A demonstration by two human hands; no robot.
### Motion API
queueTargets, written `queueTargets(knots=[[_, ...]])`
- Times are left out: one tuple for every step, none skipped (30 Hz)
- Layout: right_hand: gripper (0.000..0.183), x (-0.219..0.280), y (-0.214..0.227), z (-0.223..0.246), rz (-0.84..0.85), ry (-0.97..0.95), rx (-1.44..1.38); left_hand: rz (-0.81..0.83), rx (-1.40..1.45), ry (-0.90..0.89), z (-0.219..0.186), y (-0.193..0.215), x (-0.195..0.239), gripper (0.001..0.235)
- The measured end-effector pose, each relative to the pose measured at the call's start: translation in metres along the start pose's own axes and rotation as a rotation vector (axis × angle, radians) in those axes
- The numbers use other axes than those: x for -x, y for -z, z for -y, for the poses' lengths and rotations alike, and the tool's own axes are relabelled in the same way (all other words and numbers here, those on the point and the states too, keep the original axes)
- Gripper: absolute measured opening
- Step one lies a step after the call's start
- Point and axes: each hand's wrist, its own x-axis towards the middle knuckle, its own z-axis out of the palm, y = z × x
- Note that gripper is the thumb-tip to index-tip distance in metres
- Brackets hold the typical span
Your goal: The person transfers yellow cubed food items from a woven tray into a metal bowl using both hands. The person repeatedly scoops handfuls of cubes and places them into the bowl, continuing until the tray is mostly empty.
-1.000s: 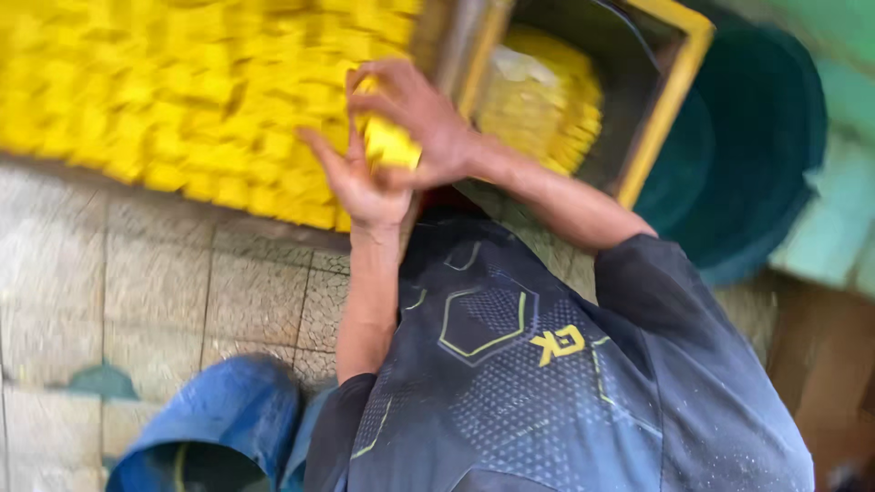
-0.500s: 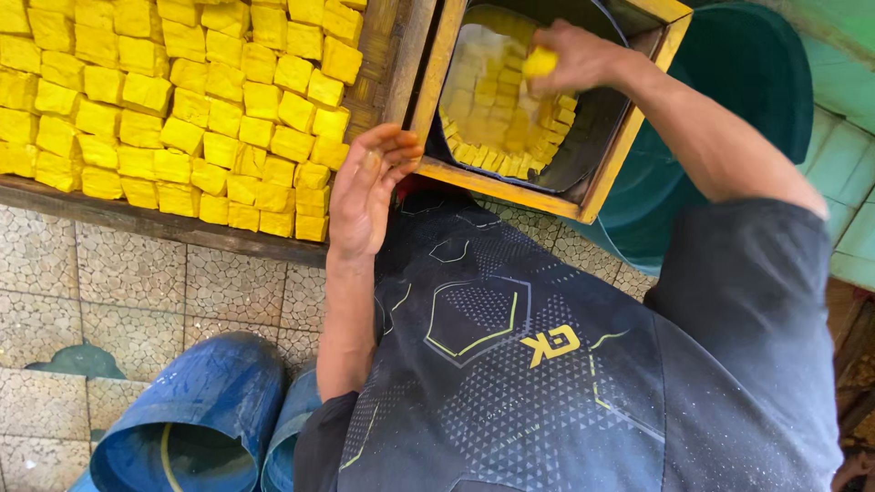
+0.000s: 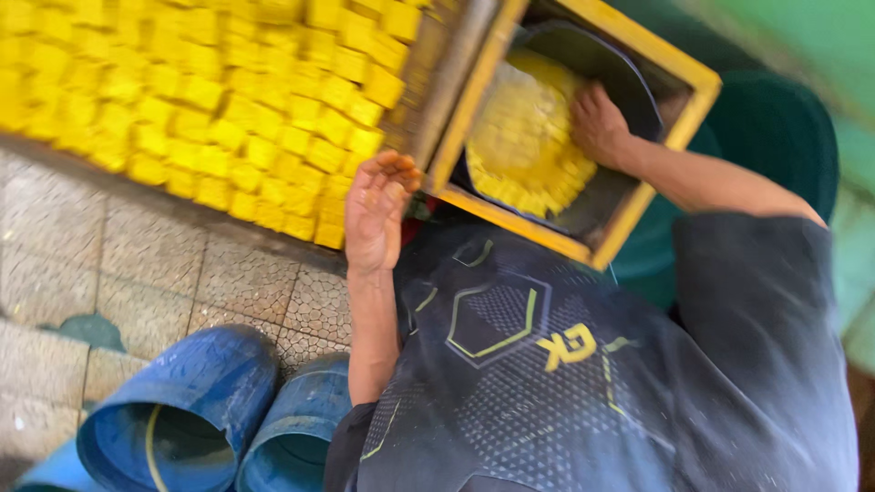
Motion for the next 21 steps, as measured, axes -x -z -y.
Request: queueTargets(knots=[[0.038,-0.001,0.012,-0.012,0.017,0.029,-0.024,0.010,0.030,-0.028,-0.004,0.004,0.001,0.044],[0.036,-0.003,0.029,-0.024,0.125,0.005,-0.131,0.022,0.056,-0.050,-0.011,0.010,0.004,0.043],[0.033,-0.004,0.050,-0.037,0.233,-0.021,-0.239,-0.048,0.005,-0.075,-0.019,0.016,0.006,0.040],[0.036,-0.001,0.072,-0.056,0.179,-0.106,-0.408,-0.104,-0.035,-0.099,-0.024,0.020,0.003,0.037],[0.043,-0.001,0.098,-0.075,0.121,-0.186,-0.579,-0.161,-0.072,-0.123,-0.028,0.023,-0.002,0.034],[0.052,0.001,0.126,-0.093,0.074,-0.259,-0.750,-0.190,-0.145,-0.182,-0.034,0.027,-0.008,0.031],[0.049,-0.003,0.156,-0.108,-0.244,-0.345,-0.981,-0.221,-0.217,-0.240,-0.041,0.032,-0.015,0.028],[0.045,-0.012,0.186,-0.113,-0.570,-0.427,-1.208,-0.249,-0.291,-0.293,-0.047,0.035,-0.024,0.024],[0.042,-0.027,0.215,-0.113,-0.745,-0.481,-1.254,-0.272,-0.315,-0.294,-0.052,0.038,-0.035,0.025],[0.038,-0.043,0.240,-0.112,-0.920,-0.531,-1.297,-0.296,-0.338,-0.293,-0.057,0.040,-0.047,0.026],[0.034,-0.064,0.260,-0.111,-1.015,-0.574,-1.038,-0.321,-0.360,-0.292,-0.062,0.040,-0.061,0.027],[0.030,-0.082,0.274,-0.104,-1.092,-0.620,-0.778,-0.319,-0.664,-0.405,-0.066,0.041,-0.073,0.031],[0.029,-0.096,0.281,-0.095,-1.066,-0.620,-0.768,-0.313,-0.969,-0.515,-0.069,0.041,-0.084,0.036],[0.028,-0.106,0.284,-0.086,-1.037,-0.618,-0.757,-0.305,-1.273,-0.620,-0.073,0.042,-0.096,0.041],[0.027,-0.116,0.286,-0.080,-1.008,-0.616,-0.746,-0.273,-1.449,-0.678,-0.077,0.043,-0.108,0.046],[0.027,-0.125,0.287,-0.080,-1.020,-0.583,-0.846,-0.246,-1.625,-0.743,-0.083,0.044,-0.123,0.052],[0.027,-0.130,0.286,-0.081,-1.030,-0.549,-0.946,-0.219,-1.801,-0.805,-0.090,0.047,-0.138,0.058],[0.027,-0.136,0.287,-0.081,-1.033,-0.515,-1.054,-0.185,-1.861,-0.781,-0.093,0.052,-0.149,0.062],[0.027,-0.139,0.286,-0.083,-1.033,-0.478,-1.127,-0.150,-1.921,-0.755,-0.097,0.057,-0.158,0.066],[0.026,-0.144,0.290,-0.089,-1.033,-0.444,-1.199,-0.111,-1.979,-0.733,-0.100,0.062,-0.171,0.071],[0.026,-0.147,0.294,-0.095,-1.033,-0.409,-1.270,-0.075,-1.971,-0.721,-0.103,0.068,-0.182,0.065]])
